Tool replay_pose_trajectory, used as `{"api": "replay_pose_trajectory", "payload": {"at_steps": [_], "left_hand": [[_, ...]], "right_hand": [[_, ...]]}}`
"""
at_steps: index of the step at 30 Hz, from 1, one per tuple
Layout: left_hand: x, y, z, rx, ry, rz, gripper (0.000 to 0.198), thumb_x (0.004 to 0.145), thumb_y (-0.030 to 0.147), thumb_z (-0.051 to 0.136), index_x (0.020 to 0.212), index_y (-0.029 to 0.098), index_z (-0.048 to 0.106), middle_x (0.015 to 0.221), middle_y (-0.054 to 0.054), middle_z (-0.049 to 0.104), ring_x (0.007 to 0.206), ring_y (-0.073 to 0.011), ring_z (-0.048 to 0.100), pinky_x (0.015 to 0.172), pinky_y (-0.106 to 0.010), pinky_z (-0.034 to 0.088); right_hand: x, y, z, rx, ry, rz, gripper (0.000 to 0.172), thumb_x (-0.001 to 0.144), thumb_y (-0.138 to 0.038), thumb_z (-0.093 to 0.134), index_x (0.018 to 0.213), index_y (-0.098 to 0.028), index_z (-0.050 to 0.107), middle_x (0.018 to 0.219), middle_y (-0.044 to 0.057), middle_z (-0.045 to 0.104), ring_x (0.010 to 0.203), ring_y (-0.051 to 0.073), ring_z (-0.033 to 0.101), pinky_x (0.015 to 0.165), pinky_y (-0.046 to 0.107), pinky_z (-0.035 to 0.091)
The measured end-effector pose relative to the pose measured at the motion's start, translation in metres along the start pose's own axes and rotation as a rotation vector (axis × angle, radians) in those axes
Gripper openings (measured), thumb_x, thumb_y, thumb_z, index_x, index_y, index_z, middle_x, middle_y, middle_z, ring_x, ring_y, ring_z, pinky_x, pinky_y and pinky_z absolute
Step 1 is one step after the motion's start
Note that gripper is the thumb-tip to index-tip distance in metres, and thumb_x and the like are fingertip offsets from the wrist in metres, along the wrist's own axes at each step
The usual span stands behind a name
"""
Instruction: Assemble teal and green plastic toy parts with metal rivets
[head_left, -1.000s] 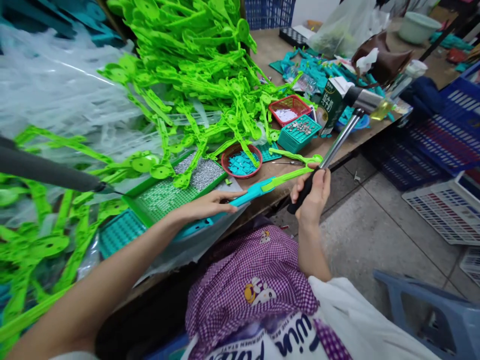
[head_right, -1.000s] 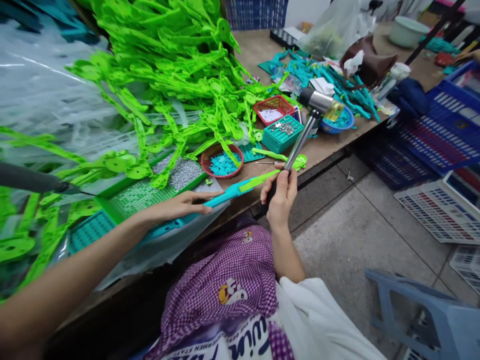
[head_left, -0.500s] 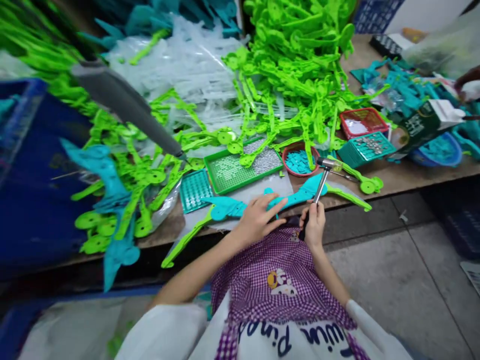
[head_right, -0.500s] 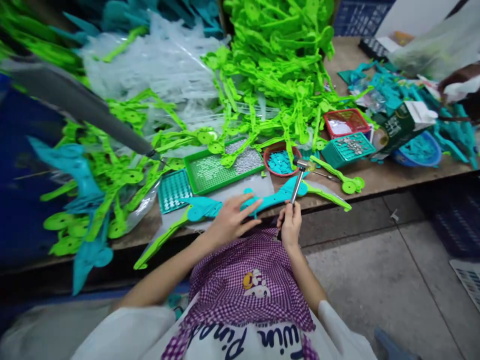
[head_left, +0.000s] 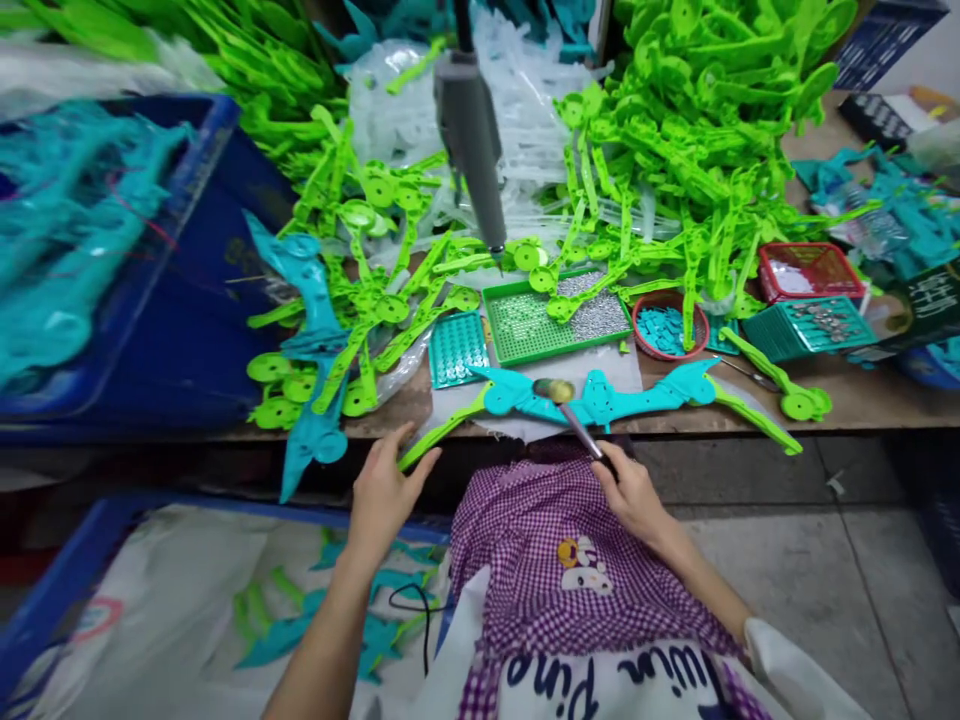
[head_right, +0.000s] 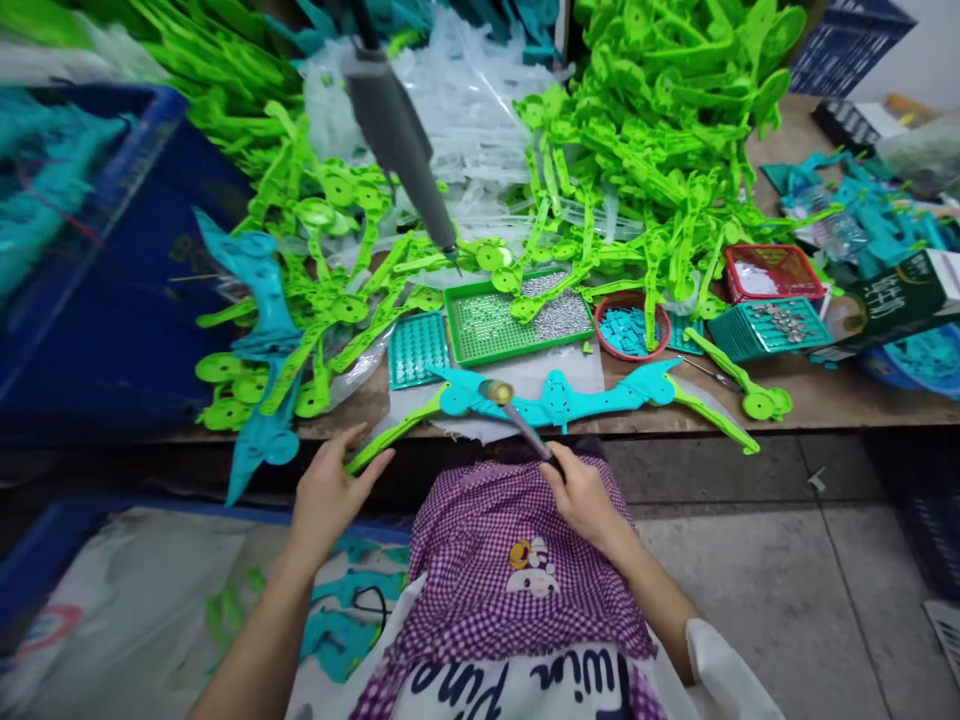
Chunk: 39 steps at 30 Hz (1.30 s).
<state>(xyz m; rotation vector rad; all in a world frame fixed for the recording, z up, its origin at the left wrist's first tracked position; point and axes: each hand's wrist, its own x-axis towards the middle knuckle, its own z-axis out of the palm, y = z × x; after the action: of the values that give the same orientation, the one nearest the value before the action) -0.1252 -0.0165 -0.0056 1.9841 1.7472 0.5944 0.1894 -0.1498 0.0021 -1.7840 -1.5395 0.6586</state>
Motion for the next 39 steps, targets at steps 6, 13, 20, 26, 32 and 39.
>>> {"api": "replay_pose_trajectory", "payload": {"at_steps": [6,13,20,26,32,39], "left_hand": [[0.008,-0.006,-0.008,-0.524,-0.262,-0.378,0.073,0.063,0.076,0.062,0.105,0.016,0.06,0.073,-0.005,0.069,0.054,-0.0164,0.057,0.052,-0.028,0.045],[0.016,0.001,-0.006,-0.633,-0.222,-0.393,0.061,0.057,0.071,0.071,0.082,0.017,0.06,0.064,-0.003,0.065,0.046,-0.0097,0.046,0.043,-0.022,0.034],[0.012,-0.009,0.007,-0.653,-0.149,-0.371,0.053,0.062,0.063,0.071,0.083,0.021,0.045,0.065,-0.001,0.067,0.045,-0.0102,0.049,0.046,-0.022,0.036],[0.012,-0.01,0.01,-0.708,-0.133,-0.357,0.053,0.062,0.061,0.072,0.081,0.023,0.04,0.061,0.002,0.065,0.043,-0.0099,0.049,0.046,-0.022,0.035],[0.012,-0.007,0.011,-0.733,-0.114,-0.34,0.048,0.064,0.056,0.071,0.08,0.023,0.04,0.056,0.004,0.062,0.044,-0.0105,0.049,0.047,-0.022,0.035],[0.016,-0.006,0.01,-0.764,-0.129,-0.387,0.043,0.064,0.052,0.069,0.08,0.022,0.042,0.058,0.004,0.061,0.047,-0.0107,0.05,0.049,-0.022,0.035]], "right_hand": [[0.008,-0.01,0.016,-0.221,-0.265,-0.109,0.051,0.102,-0.029,0.033,0.152,-0.028,0.037,0.106,0.006,0.072,0.091,0.018,0.071,0.082,0.029,0.056],[0.011,-0.018,0.007,-0.541,-0.299,-0.129,0.05,0.102,-0.028,0.032,0.152,-0.03,0.038,0.085,0.005,0.063,0.064,0.016,0.063,0.059,0.024,0.048],[0.008,-0.019,0.0,-0.509,-0.224,-0.181,0.049,0.102,-0.029,0.032,0.151,-0.029,0.041,0.079,0.003,0.061,0.064,0.015,0.06,0.06,0.022,0.046],[0.013,-0.036,0.007,-0.423,-0.218,-0.263,0.049,0.103,-0.03,0.032,0.151,-0.029,0.04,0.08,0.004,0.06,0.068,0.015,0.061,0.06,0.021,0.046],[0.027,-0.041,0.024,-0.579,-0.213,-0.261,0.048,0.102,-0.028,0.034,0.149,-0.028,0.045,0.077,0.004,0.059,0.061,0.014,0.058,0.054,0.022,0.04],[0.033,-0.052,0.02,-0.639,-0.26,-0.307,0.05,0.102,-0.027,0.036,0.151,-0.033,0.039,0.079,0.004,0.061,0.06,0.014,0.058,0.052,0.022,0.037]]}}
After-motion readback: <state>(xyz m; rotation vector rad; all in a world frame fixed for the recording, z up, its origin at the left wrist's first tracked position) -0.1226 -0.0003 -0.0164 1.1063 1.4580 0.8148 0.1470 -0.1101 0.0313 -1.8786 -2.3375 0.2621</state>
